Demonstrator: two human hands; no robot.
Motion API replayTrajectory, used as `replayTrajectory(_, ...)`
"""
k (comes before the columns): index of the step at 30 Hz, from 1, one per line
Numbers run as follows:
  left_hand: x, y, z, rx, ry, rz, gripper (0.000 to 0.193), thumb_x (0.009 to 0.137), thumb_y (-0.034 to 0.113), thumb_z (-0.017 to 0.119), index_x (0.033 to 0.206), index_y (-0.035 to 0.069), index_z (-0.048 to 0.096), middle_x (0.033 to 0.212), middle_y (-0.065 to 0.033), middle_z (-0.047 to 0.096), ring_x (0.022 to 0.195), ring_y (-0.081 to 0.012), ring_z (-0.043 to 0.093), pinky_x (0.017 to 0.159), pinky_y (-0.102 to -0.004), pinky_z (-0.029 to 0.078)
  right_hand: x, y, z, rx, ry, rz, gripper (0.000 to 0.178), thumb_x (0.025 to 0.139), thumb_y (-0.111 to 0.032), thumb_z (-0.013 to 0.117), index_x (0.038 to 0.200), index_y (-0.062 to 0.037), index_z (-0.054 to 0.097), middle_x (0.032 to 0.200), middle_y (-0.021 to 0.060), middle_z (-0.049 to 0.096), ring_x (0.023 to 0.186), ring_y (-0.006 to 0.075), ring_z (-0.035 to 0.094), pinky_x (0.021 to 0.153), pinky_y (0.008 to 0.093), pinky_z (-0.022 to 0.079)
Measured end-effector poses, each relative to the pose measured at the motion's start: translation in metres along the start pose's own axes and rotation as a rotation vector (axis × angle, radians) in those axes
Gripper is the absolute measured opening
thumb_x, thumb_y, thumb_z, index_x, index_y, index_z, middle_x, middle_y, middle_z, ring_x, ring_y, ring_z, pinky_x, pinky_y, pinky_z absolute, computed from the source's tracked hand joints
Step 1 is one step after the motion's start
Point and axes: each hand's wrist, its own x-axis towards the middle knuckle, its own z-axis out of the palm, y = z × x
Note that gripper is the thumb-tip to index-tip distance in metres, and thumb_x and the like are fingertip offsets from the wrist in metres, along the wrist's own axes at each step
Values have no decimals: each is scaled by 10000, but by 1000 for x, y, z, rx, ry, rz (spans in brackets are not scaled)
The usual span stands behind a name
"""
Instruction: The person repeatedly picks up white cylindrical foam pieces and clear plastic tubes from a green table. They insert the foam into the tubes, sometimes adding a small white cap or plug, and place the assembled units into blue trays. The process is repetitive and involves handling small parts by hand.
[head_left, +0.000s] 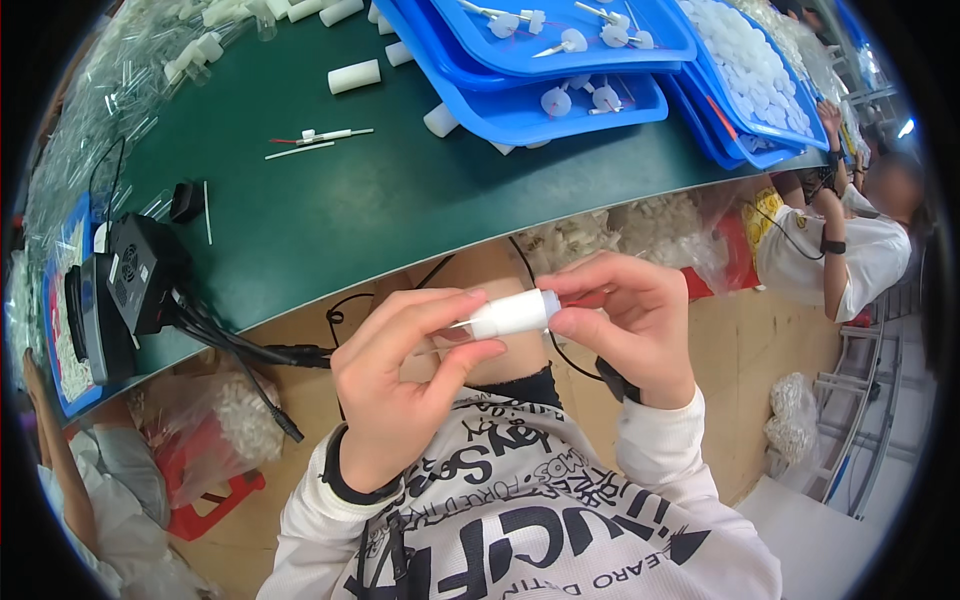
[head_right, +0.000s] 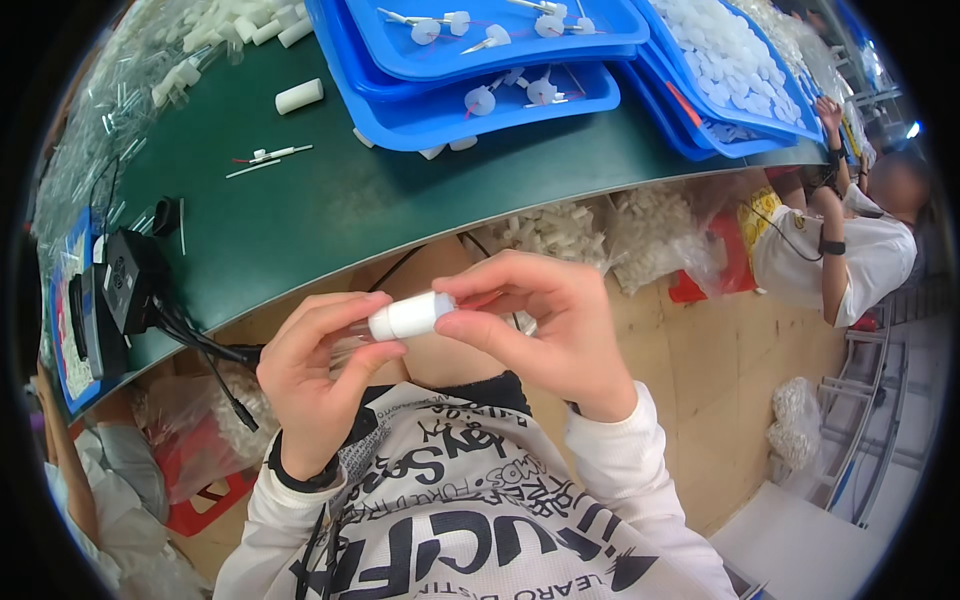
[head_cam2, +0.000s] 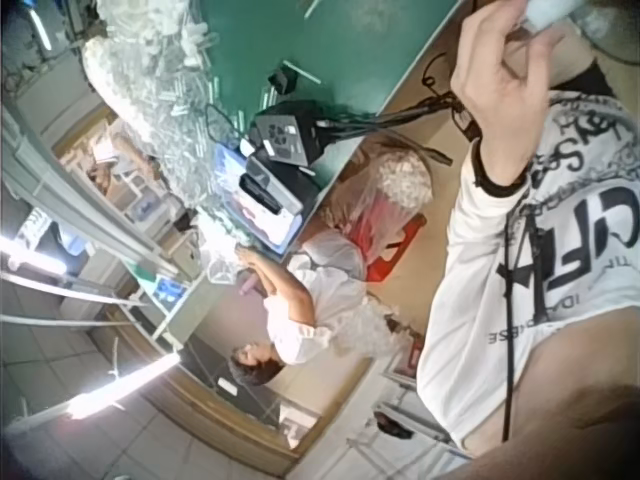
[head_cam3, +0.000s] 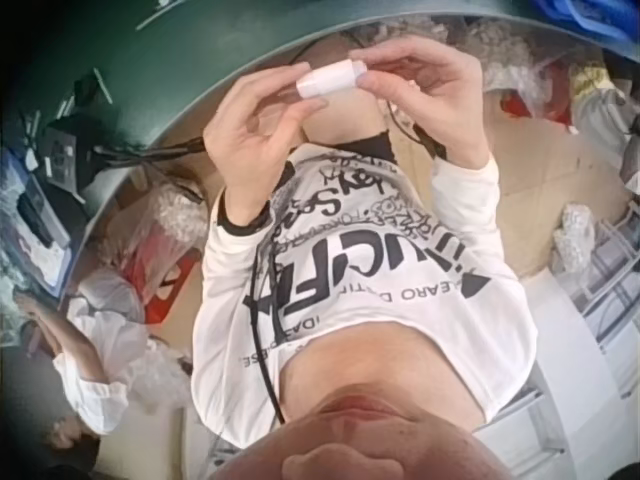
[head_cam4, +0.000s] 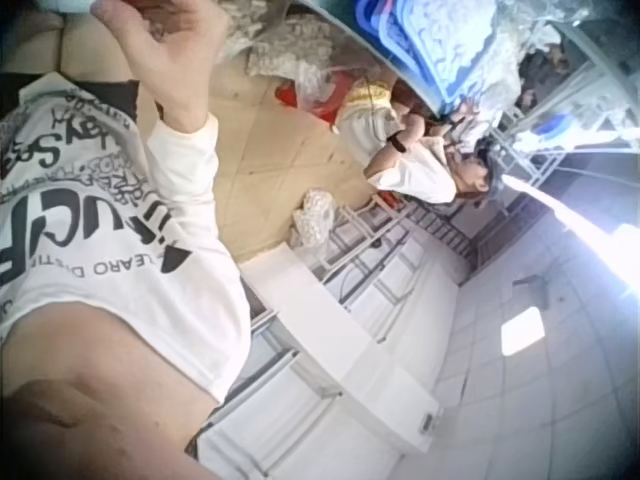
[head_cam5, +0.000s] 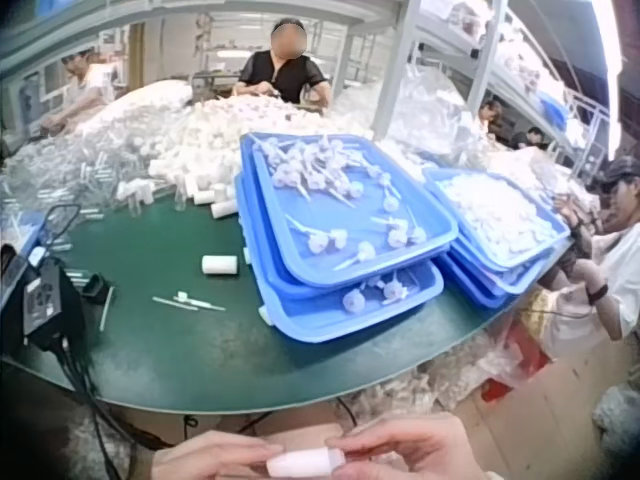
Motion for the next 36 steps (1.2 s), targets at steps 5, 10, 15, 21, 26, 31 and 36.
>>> replayTrajectory(5, 2, 1, 2, 160, -23, 205, 323, 646, -65, 725, 956, -24, 642, 928, -141, 641, 823, -210, 625, 702, -280, 508, -3, 15, 14, -33, -44, -54, 237, 731, 33, 686, 967, 26, 660, 899, 115, 659, 818, 154, 639, 721, 259, 519)
replayTrajectory(10, 1, 2, 2, 59, 75, 156, 301, 650, -20, 747, 932, -23, 643, 865, -141, 661, 740, -229, 642, 623, -277, 508, -6, 1, 20, 0, -30, -53, 314, 683, 72, 695, 993, 34, 661, 877, 139, 661, 781, 169, 627, 669, 248, 495)
replayTrajectory(15, 0, 2, 1, 152, 53, 355, 307, 647, -40, 740, 936, -25, 640, 860, -146, 658, 715, -240, 634, 599, -278, 498, -5, 0, 19, -74, -34, -59, 272, 663, 60, 716, 931, 31, 683, 838, 137, 673, 754, 162, 633, 652, 247, 490)
replayTrajectory(21, -5, 0, 1, 260, 51, 470, 298, 645, -47, 734, 927, -26, 640, 849, -140, 651, 670, -237, 612, 564, -276, 478, 0, 3, 11, 19, -163, 18, 197, 701, 29, 715, 895, 38, 683, 835, 131, 675, 747, 141, 640, 633, 235, 504)
replayTrajectory(26, -7, -4, 3, 264, 44, 433, 287, 652, -38, 733, 924, -25, 642, 843, -136, 647, 662, -232, 608, 567, -272, 478, 3, -4, 5, -247, -257, -29, 173, 723, 1, 715, 883, 52, 674, 833, 127, 673, 728, 143, 645, 607, 233, 517)
replayTrajectory(31, 1, 6, -3, 220, -20, 280, 271, 661, -33, 729, 917, -30, 639, 860, -143, 644, 702, -230, 622, 585, -267, 488, -1, 5, 10, -144, -178, -89, 233, 731, -8, 707, 955, 36, 661, 903, 133, 666, 709, 152, 649, 634, 246, 538)
replayTrajectory(36, -7, 6, -3, 26, -27, 45, 301, 698, -49, 699, 992, -45, 635, 928, -140, 624, 785, -190, 620, 646, -249, 499, -5, 3, 17, -69, -50, -38, 256, 707, 36, 702, 961, 28, 667, 898, 124, 661, 772, 154, 640, 649, 252, 516)
